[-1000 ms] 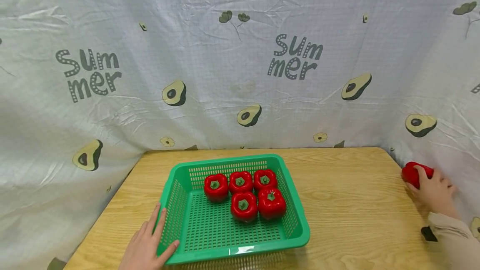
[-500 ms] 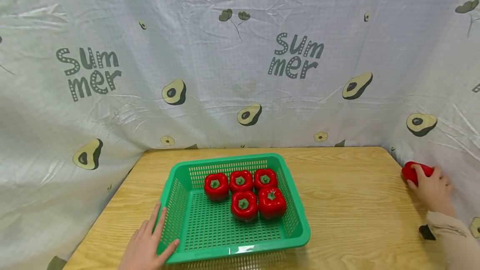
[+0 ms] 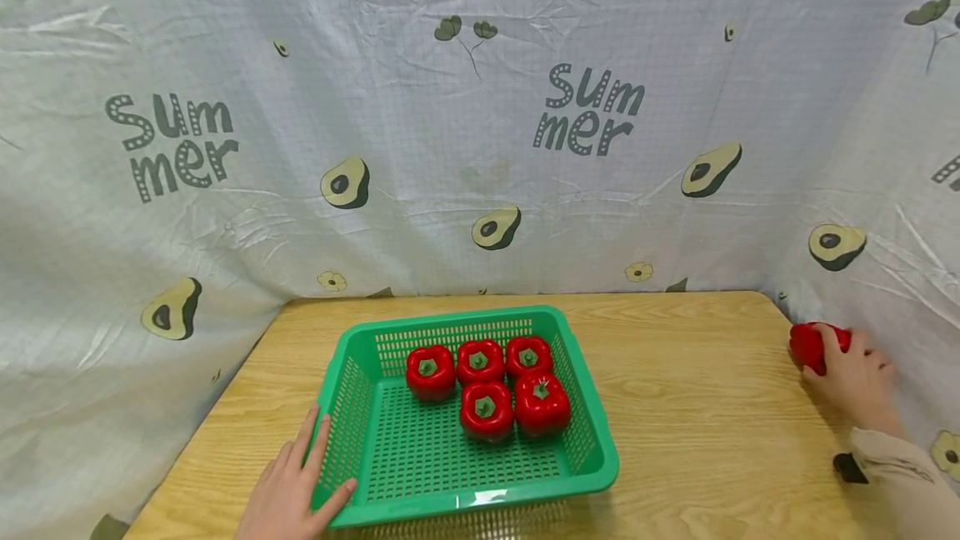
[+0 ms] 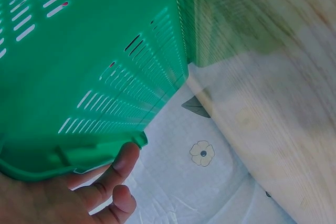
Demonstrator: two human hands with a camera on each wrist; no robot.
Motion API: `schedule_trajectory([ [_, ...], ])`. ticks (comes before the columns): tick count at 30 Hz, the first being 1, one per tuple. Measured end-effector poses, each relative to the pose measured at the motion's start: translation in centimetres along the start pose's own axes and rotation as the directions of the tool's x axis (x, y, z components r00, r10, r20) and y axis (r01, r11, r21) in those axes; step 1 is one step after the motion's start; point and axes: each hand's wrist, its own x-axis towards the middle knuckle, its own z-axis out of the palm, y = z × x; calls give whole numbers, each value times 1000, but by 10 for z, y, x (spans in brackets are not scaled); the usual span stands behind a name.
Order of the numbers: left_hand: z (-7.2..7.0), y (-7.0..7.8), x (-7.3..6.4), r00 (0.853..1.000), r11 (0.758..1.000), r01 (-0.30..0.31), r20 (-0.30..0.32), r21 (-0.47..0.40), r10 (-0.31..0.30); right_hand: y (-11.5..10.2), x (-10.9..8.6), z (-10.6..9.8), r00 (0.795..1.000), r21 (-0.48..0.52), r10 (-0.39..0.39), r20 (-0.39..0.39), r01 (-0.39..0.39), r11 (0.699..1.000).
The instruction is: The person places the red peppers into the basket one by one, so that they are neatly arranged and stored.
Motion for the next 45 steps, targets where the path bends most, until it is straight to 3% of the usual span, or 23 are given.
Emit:
schedule_trajectory([
  [14,-2,-2,1,1000,1000,-7,-18,-8,7,-5,2,-1,999,97,38,-33,-34,995],
  [28,-2,-1,1,997,999,-37,-64,-4,36,-5,6,0,994,80,70,79,-76,994],
  [45,0,-1,0,997,999,-46,-58,-16,45,-9,4,-1,998,81,-63,23,61,995],
])
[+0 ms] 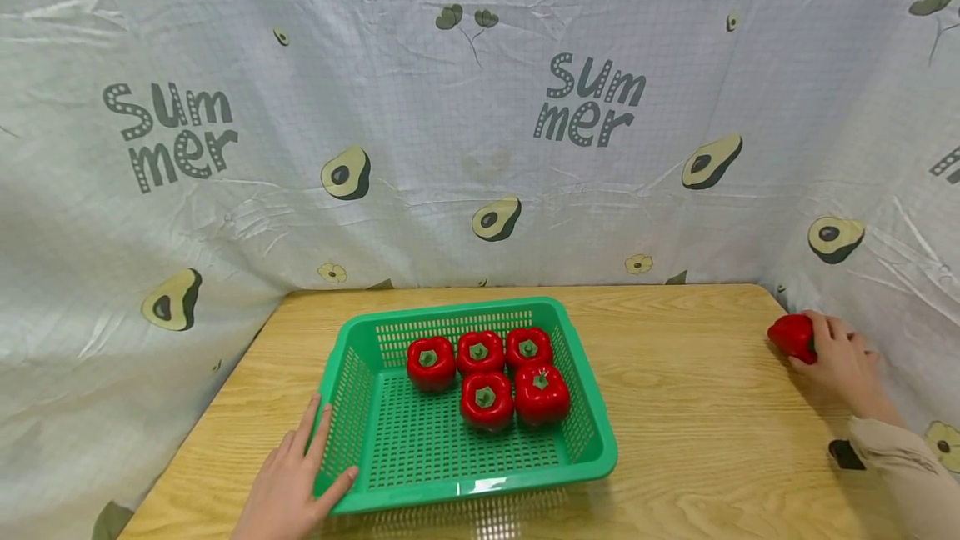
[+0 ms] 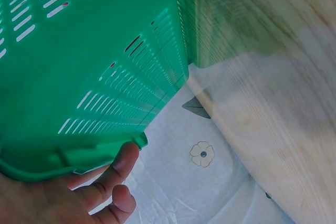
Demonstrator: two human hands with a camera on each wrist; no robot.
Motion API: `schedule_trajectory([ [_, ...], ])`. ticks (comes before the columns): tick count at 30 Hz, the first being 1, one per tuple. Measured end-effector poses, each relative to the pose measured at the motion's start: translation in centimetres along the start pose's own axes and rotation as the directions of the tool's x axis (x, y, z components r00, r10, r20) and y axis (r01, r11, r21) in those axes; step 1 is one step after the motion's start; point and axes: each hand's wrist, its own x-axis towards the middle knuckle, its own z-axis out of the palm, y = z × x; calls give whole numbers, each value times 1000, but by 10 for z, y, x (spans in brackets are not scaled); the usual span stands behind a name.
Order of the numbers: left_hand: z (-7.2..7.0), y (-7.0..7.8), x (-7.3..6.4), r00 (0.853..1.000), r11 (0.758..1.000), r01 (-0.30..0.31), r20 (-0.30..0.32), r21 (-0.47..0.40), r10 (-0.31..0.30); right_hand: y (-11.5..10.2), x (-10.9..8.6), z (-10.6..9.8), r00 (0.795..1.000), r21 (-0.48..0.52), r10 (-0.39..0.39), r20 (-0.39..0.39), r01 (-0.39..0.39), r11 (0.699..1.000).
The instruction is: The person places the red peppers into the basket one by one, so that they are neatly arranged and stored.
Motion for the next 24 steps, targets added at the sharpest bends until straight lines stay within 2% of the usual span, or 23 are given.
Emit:
schedule_trajectory([
  [6,1,0,0,1000,1000,5,1,-5,-5,-9,-1,-5,999,-4,-51,-9,51,999],
  [18,0,1,0,1000,1000,5,-1,-8,-5,-22,-6,-11,994,-16,-104,-40,104,995],
  [21,0,1,0,1000,1000,6,0,-6,-6,-27,-7,-12,987,-36,-146,-69,144,989],
  [24,-1,1,0,1000,1000,7,2,-2,-7,-35,-7,-13,971,-55,-208,-118,203,978],
])
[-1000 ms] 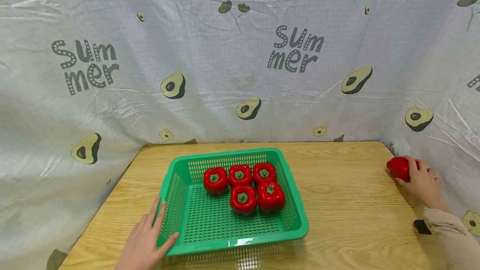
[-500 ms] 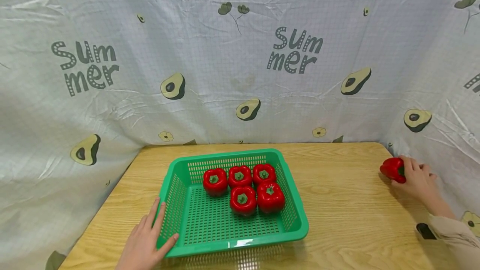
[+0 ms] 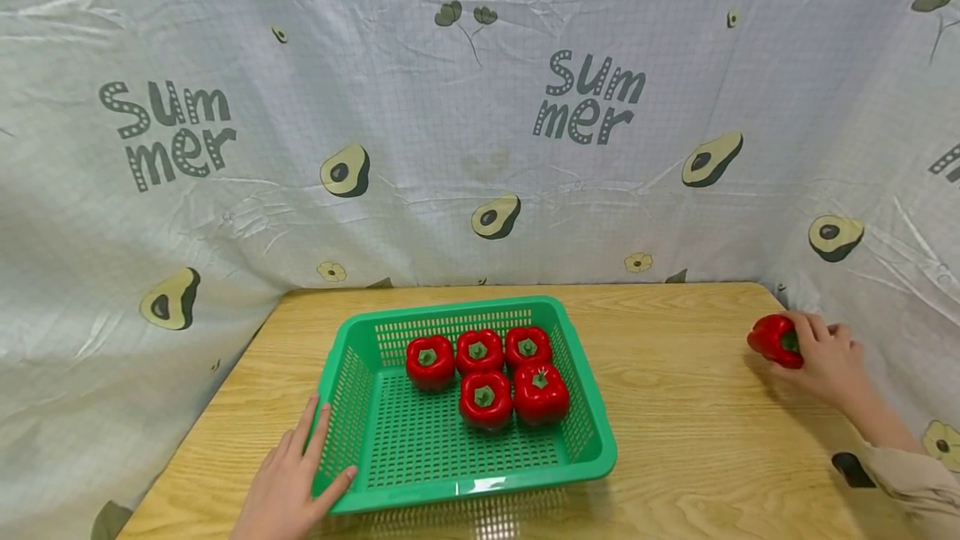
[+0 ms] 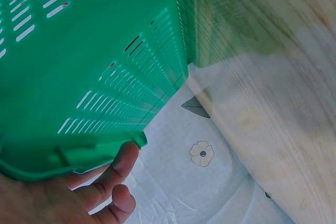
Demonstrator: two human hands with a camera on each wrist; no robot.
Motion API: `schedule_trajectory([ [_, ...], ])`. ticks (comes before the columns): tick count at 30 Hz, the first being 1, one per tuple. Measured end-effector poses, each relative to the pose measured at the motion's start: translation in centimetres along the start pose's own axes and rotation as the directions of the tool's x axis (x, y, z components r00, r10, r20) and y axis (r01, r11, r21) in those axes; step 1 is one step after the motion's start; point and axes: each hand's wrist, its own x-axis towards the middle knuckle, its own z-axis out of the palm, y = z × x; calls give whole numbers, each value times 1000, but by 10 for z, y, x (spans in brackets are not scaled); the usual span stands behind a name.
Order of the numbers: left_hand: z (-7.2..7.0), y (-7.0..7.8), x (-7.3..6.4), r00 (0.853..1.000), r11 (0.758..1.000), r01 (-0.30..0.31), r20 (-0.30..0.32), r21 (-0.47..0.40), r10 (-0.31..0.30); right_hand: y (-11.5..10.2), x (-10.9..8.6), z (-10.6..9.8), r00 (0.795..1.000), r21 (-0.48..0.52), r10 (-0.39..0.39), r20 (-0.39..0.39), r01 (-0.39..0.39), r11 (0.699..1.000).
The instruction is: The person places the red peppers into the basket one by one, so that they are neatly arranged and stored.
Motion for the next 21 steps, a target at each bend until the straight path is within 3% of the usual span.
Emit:
schedule_trajectory([
  [5,-1,0,0,1000,1000,0,3,4,0,-17,6,-2,993,1,-102,-57,103,995],
  [12,-2,0,0,1000,1000,7,6,5,-7,-45,18,-6,967,-16,-226,-119,226,974],
  [21,-1,0,-1,1000,1000,9,16,4,-9,-85,32,-13,897,-103,-380,-225,366,925],
])
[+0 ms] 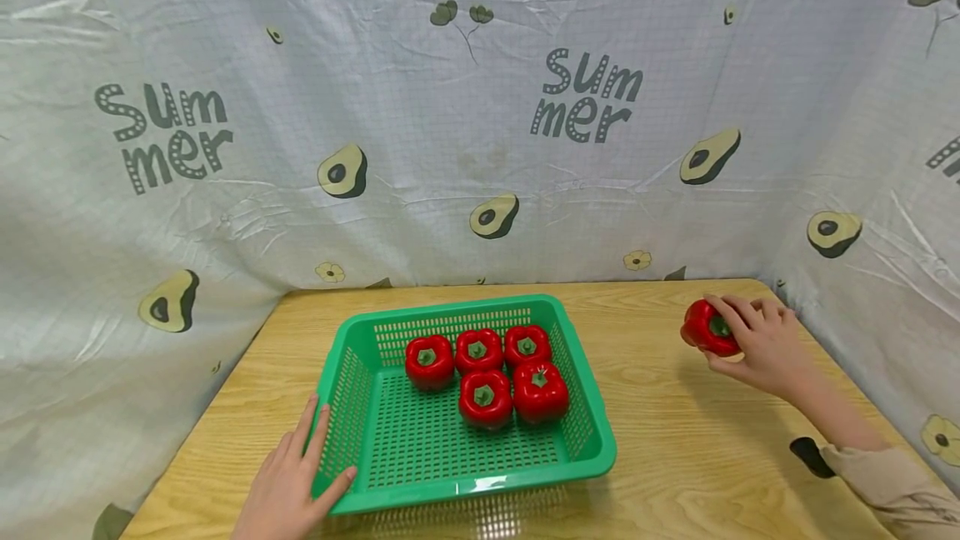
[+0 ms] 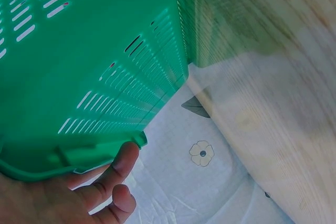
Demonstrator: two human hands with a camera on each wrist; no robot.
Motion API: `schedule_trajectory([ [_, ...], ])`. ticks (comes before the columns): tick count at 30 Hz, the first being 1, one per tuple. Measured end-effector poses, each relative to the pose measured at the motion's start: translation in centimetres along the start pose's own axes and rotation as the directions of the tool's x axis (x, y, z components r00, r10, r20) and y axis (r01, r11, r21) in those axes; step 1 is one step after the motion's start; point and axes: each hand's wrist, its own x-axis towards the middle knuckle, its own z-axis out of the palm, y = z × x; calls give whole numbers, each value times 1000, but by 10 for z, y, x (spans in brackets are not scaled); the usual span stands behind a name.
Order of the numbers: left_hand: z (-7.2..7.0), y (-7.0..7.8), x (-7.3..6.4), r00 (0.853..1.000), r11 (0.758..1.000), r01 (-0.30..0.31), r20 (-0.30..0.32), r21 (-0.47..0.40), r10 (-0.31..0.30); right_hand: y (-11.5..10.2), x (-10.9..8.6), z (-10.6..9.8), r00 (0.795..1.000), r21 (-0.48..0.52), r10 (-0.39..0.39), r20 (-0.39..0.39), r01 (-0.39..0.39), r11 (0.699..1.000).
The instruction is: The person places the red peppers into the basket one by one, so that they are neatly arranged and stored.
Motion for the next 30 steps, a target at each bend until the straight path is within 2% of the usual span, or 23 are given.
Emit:
schedule_trajectory([
  [11,-1,0,0,1000,1000,14,13,-2,-14,-36,29,-9,992,40,-125,-31,126,991],
  [18,-1,2,0,1000,1000,9,3,-6,-9,-56,47,-13,986,77,-161,-29,163,984],
  [25,-2,2,0,1000,1000,4,-12,-7,-4,-79,62,-16,977,152,-209,-33,211,966],
  [30,-1,2,0,1000,1000,10,-4,-9,-10,-96,70,-17,964,183,-264,-37,266,946],
])
